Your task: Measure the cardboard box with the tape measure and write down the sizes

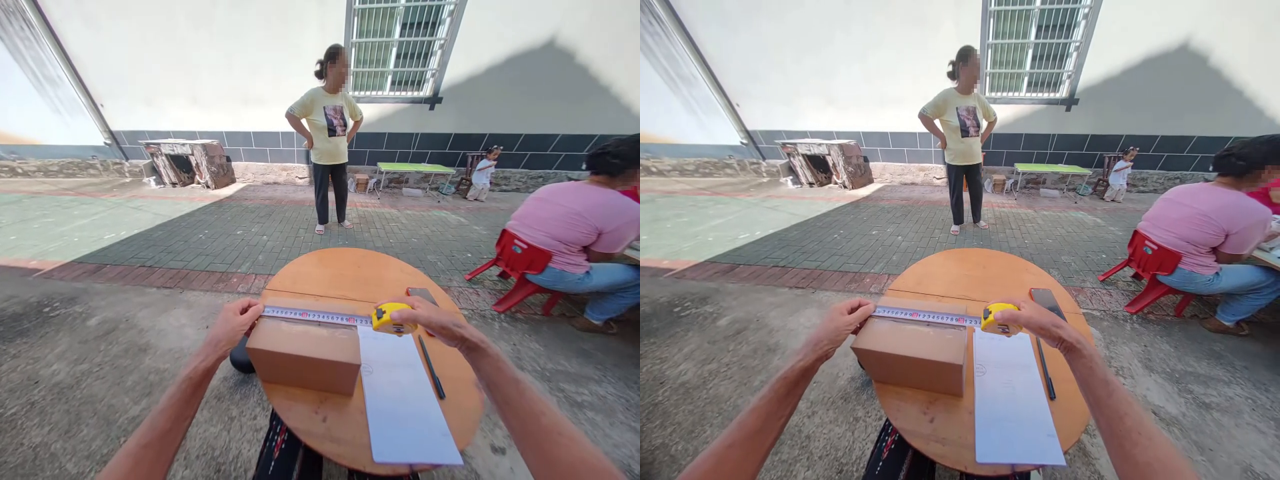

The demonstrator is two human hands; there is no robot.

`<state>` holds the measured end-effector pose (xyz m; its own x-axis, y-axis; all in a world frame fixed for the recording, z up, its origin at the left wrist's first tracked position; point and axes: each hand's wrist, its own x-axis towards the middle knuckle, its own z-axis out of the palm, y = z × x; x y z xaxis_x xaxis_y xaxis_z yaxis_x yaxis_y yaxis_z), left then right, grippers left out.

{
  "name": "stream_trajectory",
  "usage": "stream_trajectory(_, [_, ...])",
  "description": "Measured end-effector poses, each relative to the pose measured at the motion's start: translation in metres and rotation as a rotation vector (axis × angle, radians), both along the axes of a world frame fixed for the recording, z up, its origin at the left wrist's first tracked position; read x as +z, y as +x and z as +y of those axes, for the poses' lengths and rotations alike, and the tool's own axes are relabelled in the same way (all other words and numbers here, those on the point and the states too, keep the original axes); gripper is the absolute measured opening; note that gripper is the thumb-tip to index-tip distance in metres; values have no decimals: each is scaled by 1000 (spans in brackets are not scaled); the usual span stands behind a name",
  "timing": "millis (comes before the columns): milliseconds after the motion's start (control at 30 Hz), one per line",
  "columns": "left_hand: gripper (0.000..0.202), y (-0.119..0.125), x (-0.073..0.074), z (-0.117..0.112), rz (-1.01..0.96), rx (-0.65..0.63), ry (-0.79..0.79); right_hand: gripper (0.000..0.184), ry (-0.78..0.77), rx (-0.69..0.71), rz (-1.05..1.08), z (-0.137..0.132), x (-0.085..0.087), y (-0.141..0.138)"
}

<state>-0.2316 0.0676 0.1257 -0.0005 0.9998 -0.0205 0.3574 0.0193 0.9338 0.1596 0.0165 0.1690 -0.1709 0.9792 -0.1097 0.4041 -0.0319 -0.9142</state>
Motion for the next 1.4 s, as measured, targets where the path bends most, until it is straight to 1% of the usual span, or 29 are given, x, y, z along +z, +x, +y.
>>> stream_trajectory(100, [41,0,0,-2,-6,-13,4,42,-72,90,-5,2,3,1])
stream_trajectory(300, [42,0,-4,-1,21,-19,28,43,-180,242,-80,0,21,-11])
stream_trajectory(400, [39,-1,-7,2,59,-34,50,45,-209,281,-64,1,20,-15])
stream_trajectory(467, [37,-2,-5,5,83,-47,66,47,-192,312,-56,2,17,-16])
stream_trajectory(533, [35,-5,4,8,106,-59,94,49,-167,324,-59,2,19,-17])
stream_trajectory(633, [32,-14,26,13,131,-63,169,58,-173,335,-86,-9,34,-21])
stream_trajectory(700, [33,-19,43,15,130,-60,222,67,-190,317,-110,-27,45,-27])
stream_trajectory(767, [34,-19,57,15,113,-69,267,77,-220,280,-97,-51,48,-40])
stream_trajectory(800, [34,-16,62,15,110,-96,285,85,-253,278,-66,-65,45,-50])
stream_trajectory(833, [34,-11,66,14,115,-141,296,88,-295,298,-7,-79,37,-62])
stream_trajectory(900, [33,3,69,13,141,-267,301,96,-355,337,162,-103,11,-92])
stream_trajectory(933, [32,12,69,13,162,-331,296,103,-421,361,269,-112,-5,-109])
stream_trajectory(967, [31,21,68,15,182,-385,289,105,-456,317,394,-119,-22,-126])
stream_trajectory(1033, [27,39,64,20,219,-450,279,105,-494,233,616,-127,-51,-159])
stream_trajectory(1100, [24,54,57,27,263,-497,272,98,-463,167,792,-128,-71,-184])
stream_trajectory(1133, [22,59,53,31,284,-515,270,95,-451,151,873,-127,-77,-194])
stream_trajectory(1200, [19,68,43,39,320,-542,267,89,-414,130,1008,-124,-82,-205])
stream_trajectory(1300, [17,75,26,48,343,-563,269,84,-371,88,1126,-121,-83,-211])
stream_trajectory(1400, [19,77,12,53,334,-578,264,79,-393,30,1170,-122,-81,-213])
